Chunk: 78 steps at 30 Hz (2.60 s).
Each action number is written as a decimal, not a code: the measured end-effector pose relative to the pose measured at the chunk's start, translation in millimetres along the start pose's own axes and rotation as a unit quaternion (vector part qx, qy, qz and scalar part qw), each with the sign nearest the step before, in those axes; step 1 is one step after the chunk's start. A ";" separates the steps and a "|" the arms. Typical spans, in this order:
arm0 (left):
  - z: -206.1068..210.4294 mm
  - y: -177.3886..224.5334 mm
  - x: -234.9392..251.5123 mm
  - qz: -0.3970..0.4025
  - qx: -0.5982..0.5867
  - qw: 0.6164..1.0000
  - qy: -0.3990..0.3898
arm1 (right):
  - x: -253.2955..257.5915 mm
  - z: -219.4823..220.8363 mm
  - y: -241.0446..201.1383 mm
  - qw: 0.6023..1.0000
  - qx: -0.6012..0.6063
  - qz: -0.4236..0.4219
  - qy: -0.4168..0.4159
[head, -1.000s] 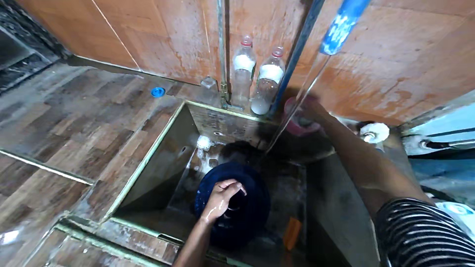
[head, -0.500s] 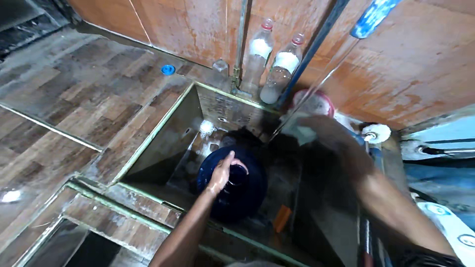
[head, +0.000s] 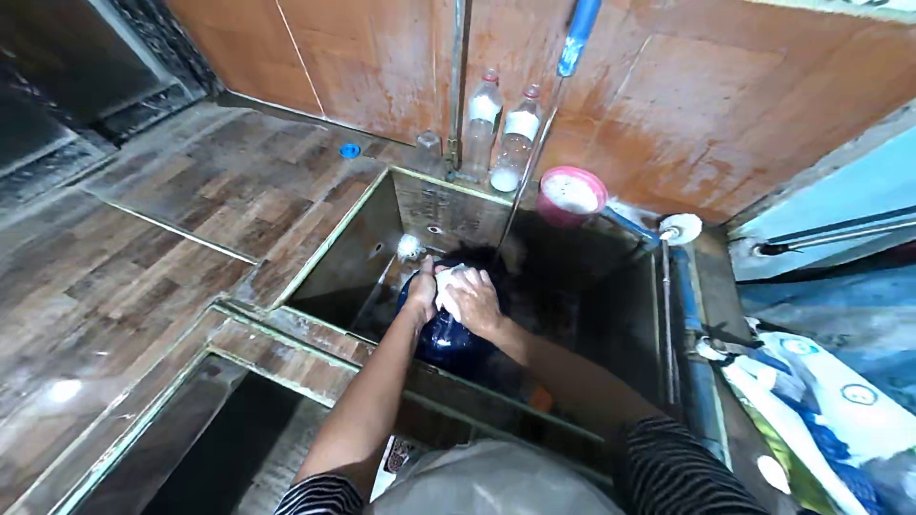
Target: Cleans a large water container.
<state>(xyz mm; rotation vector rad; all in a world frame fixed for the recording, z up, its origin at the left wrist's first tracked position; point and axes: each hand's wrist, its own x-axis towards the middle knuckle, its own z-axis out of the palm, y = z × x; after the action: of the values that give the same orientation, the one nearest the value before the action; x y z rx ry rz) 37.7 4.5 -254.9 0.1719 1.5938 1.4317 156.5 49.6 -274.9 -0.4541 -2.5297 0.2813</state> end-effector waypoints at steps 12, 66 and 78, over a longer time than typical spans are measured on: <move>34.4 0.7 -20.1 0.181 0.394 0.901 0.029 | -58.5 17.8 24.5 0.945 0.119 0.304 -0.034; -89.3 5.4 66.3 0.237 0.247 0.936 -0.084 | -27.1 76.4 -11.2 0.953 0.144 0.257 0.073; -101.2 -2.6 68.9 0.260 0.229 0.924 -0.164 | -8.6 103.5 16.3 0.967 0.108 0.220 0.066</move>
<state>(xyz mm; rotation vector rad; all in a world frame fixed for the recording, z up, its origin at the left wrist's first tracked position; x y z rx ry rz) -69.3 -22.1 -308.3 1.1233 1.6367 1.2887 110.4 50.6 -369.4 -0.9117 -2.2144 0.6608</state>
